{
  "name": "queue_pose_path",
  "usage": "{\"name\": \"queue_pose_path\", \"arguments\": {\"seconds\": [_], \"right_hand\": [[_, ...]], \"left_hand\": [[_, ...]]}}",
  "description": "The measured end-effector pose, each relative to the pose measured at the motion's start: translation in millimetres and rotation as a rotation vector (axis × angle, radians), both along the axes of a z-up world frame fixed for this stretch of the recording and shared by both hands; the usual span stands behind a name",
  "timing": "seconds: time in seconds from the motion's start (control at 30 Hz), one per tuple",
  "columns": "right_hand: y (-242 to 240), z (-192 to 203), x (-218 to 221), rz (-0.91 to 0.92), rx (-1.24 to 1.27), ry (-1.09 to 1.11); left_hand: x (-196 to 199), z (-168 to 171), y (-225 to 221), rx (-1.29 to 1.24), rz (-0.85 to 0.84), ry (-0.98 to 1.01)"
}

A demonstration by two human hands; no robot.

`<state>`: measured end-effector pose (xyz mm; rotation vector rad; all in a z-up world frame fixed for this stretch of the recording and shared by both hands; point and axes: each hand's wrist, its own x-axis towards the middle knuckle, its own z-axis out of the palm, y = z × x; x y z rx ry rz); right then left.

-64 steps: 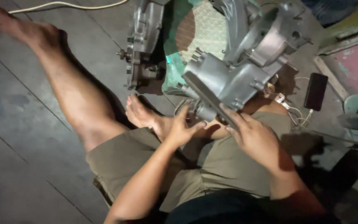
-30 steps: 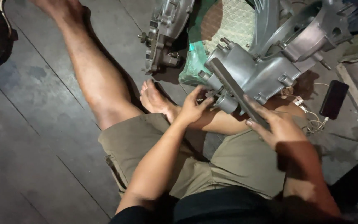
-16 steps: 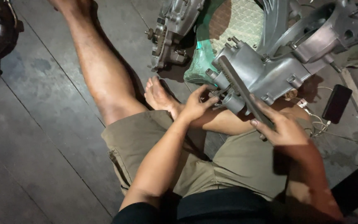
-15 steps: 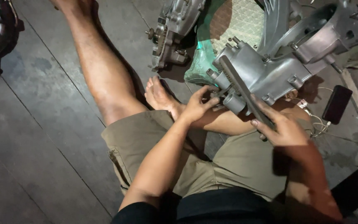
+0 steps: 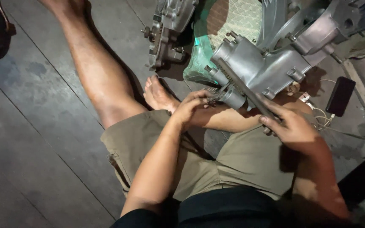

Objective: A person is inspecting and preparing motorcycle engine crankcase halves, using a small tool to clean or scrape the mating surfaces.

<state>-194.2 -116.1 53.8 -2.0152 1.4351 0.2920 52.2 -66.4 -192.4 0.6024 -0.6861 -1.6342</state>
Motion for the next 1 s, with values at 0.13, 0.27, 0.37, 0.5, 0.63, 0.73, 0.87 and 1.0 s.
{"name": "queue_pose_path", "arguments": {"seconds": [0.13, 0.27, 0.37, 0.5, 0.63, 0.73, 0.87, 1.0], "right_hand": [[-0.8, 7.3, 6.3, -0.108, 0.114, -0.02], [-2.2, -1.3, -4.5, 0.032, -0.033, 0.055], [-1.0, -0.7, -3.1, 0.043, -0.05, -0.003], [0.8, -4.2, -3.2, 0.056, -0.045, -0.042], [-2.6, -15.1, -11.3, 0.02, -0.016, -0.051], [-3.2, -17.4, -13.5, 0.026, -0.008, -0.075], [-2.5, -26.3, -20.3, -0.001, -0.023, -0.004], [1.4, -34.7, -35.2, 0.174, -0.312, -0.175]], "left_hand": [[4.1, 8.6, 6.3, 0.016, 0.023, -0.142], [4.8, 39.0, 10.8, 0.038, 0.051, -0.162], [0.9, 36.5, 4.7, -0.032, 0.044, -0.297], [-16.9, 20.7, -4.0, -0.059, 0.147, -0.328], [-23.3, 24.3, -2.9, -0.01, 0.203, -0.268], [-23.3, 19.3, -3.2, -0.007, 0.205, -0.265], [-19.8, 27.6, -3.3, -0.02, 0.155, -0.202], [-22.2, 24.7, -5.6, -0.041, 0.212, -0.325]]}}
